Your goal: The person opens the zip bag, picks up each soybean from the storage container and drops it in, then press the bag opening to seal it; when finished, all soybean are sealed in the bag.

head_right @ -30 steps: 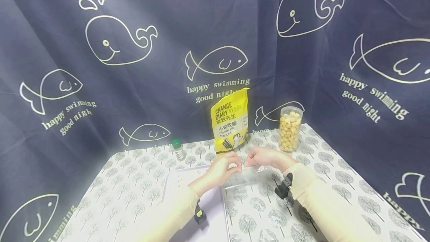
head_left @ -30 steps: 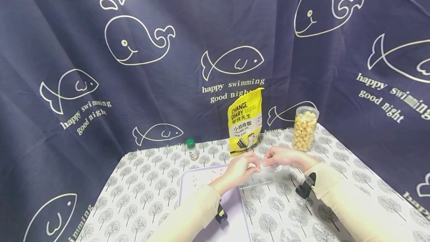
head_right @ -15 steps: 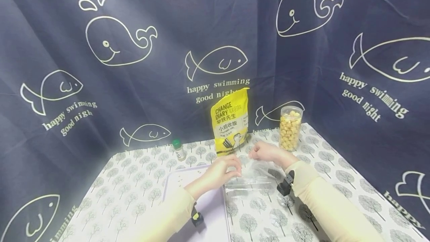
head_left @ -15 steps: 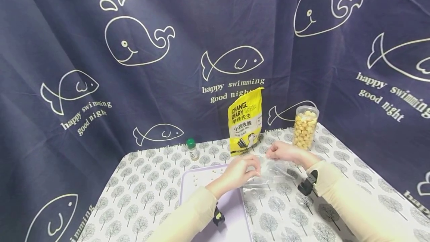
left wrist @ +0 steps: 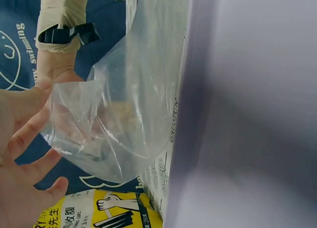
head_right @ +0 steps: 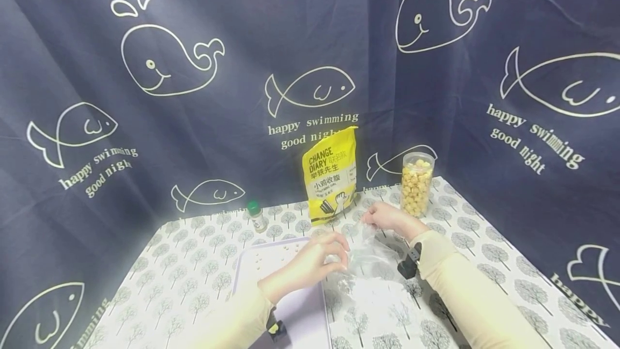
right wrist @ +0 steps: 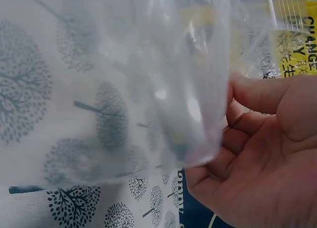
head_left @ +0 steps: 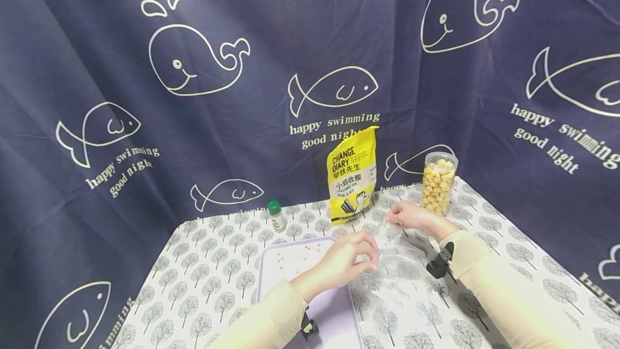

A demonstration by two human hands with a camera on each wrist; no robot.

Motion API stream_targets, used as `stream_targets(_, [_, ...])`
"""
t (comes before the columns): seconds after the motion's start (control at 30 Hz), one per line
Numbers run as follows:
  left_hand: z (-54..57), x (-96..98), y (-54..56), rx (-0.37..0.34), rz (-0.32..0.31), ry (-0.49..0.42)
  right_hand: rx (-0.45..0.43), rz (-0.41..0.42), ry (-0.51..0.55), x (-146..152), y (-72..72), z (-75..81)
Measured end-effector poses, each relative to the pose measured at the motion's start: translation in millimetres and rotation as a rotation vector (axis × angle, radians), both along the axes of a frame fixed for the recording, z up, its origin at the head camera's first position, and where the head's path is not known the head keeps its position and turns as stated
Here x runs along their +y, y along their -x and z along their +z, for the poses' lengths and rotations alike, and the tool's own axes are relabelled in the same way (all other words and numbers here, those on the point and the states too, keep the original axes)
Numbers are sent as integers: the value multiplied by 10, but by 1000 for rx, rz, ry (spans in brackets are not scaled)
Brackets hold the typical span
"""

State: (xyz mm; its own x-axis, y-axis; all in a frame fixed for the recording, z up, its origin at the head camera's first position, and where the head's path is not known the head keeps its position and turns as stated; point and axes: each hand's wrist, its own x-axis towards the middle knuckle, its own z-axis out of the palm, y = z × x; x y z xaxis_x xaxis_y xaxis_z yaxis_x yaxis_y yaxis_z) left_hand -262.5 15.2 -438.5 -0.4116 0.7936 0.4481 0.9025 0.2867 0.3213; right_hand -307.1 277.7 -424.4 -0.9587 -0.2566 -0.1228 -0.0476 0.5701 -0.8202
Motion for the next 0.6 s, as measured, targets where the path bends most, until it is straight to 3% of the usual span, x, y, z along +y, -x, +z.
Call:
stream_targets(0.2, [-22,3,28,-74,100,-53,-78,-14,188,-40,-77,38])
stream_targets(0.33, [-4,8,56,-98,141,-84,-49,21,257,-38,-172,76])
stream_targets(0.43, [13,12,66,-96,157,-99,21,48,246,-23,-247,89])
stream_targets(0.6, [11,23,65,-82,176,-113,158,-20,126,-55,-340,69])
